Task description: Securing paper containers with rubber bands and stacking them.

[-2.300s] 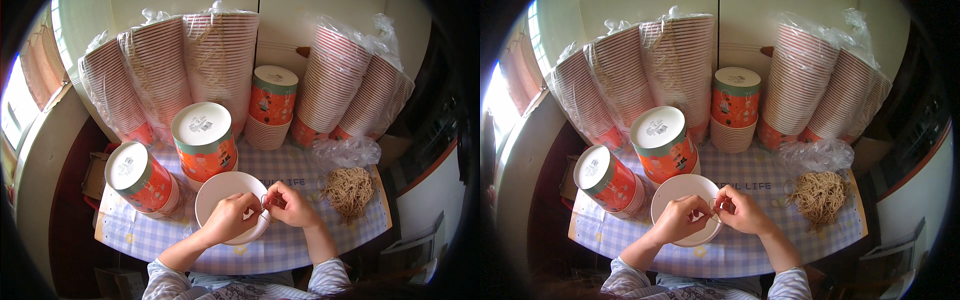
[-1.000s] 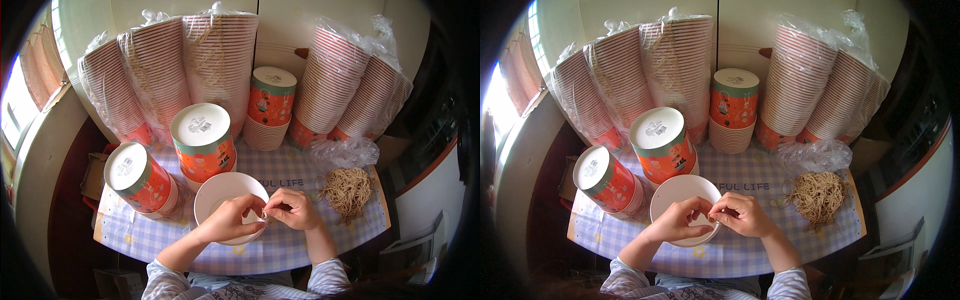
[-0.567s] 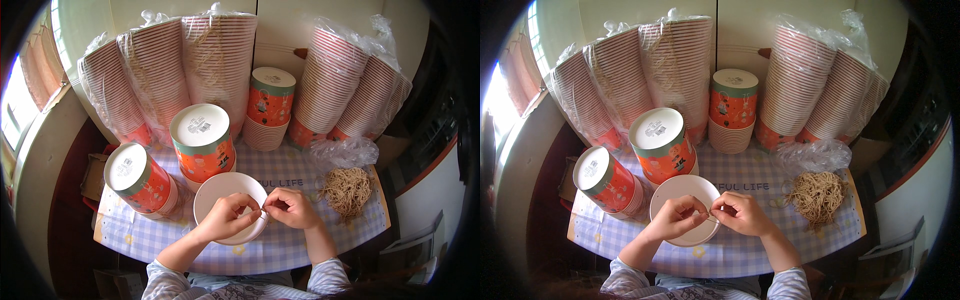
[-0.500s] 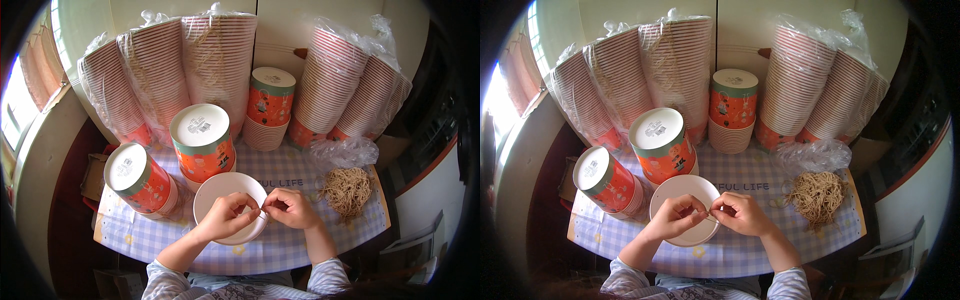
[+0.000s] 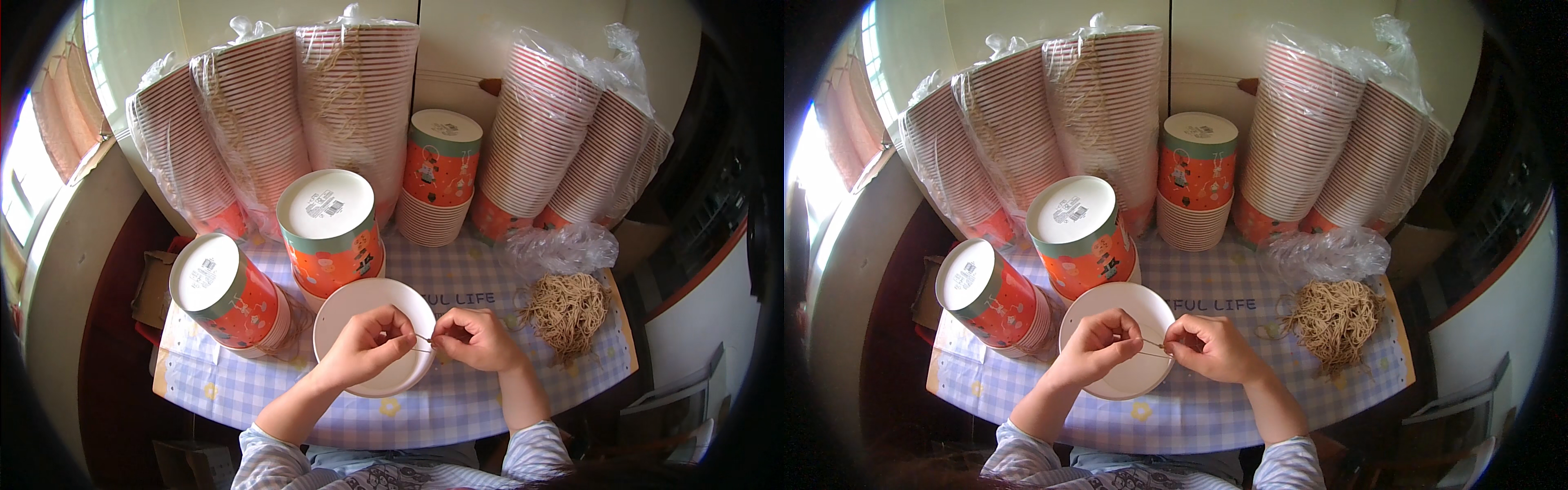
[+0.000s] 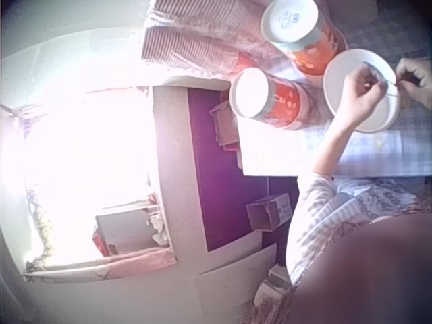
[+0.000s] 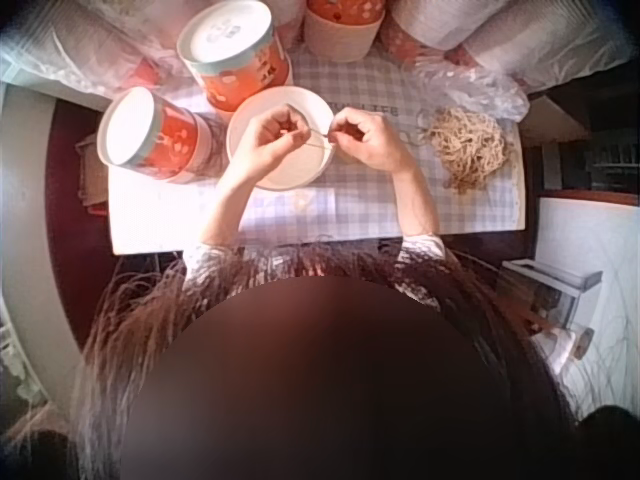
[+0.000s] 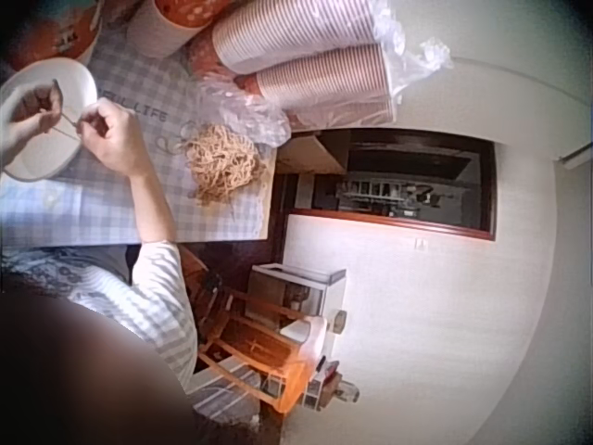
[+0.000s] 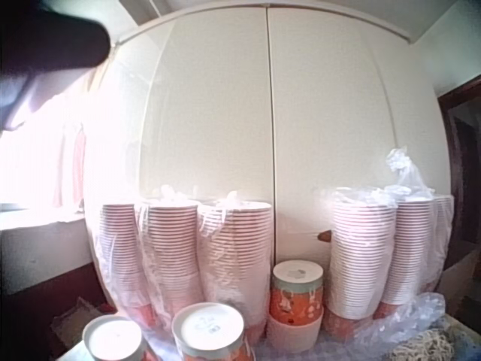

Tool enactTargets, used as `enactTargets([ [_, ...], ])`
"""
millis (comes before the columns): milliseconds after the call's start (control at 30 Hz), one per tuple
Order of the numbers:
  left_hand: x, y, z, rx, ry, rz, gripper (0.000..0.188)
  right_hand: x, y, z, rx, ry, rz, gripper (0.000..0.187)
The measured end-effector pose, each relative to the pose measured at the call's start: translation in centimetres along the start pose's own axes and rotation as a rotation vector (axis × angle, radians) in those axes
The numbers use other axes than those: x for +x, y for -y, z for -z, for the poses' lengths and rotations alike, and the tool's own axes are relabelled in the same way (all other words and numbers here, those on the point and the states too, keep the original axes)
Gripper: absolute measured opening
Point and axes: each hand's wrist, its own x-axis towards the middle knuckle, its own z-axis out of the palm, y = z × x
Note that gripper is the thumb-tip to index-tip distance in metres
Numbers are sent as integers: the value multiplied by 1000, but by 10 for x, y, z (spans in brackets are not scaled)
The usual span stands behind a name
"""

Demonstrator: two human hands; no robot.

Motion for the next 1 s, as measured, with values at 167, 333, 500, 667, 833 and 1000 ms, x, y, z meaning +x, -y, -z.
enactTargets([
  [167, -1, -5, 1, 82, 20, 61, 7, -1, 0, 1, -39, 11, -4, 8],
  [333, 0, -2, 0, 65, -31, -4, 9, 0, 2, 1, -82, 34, -33, 8],
  [500, 1, 0, -1, 94, -77, -52, 10, -1, 0, 1, -62, 31, -60, 7],
  [667, 1, 3, 1, 133, -116, -82, 10, 0, 0, 2, -84, 53, -78, 8],
  [833, 0, 0, 3, 270, -169, -79, 11, -1, -2, 3, -68, 45, -62, 8],
  [1000, -2, -18, 0, 641, -225, -164, 11, -1, 0, 4, -99, 61, -51, 9],
])
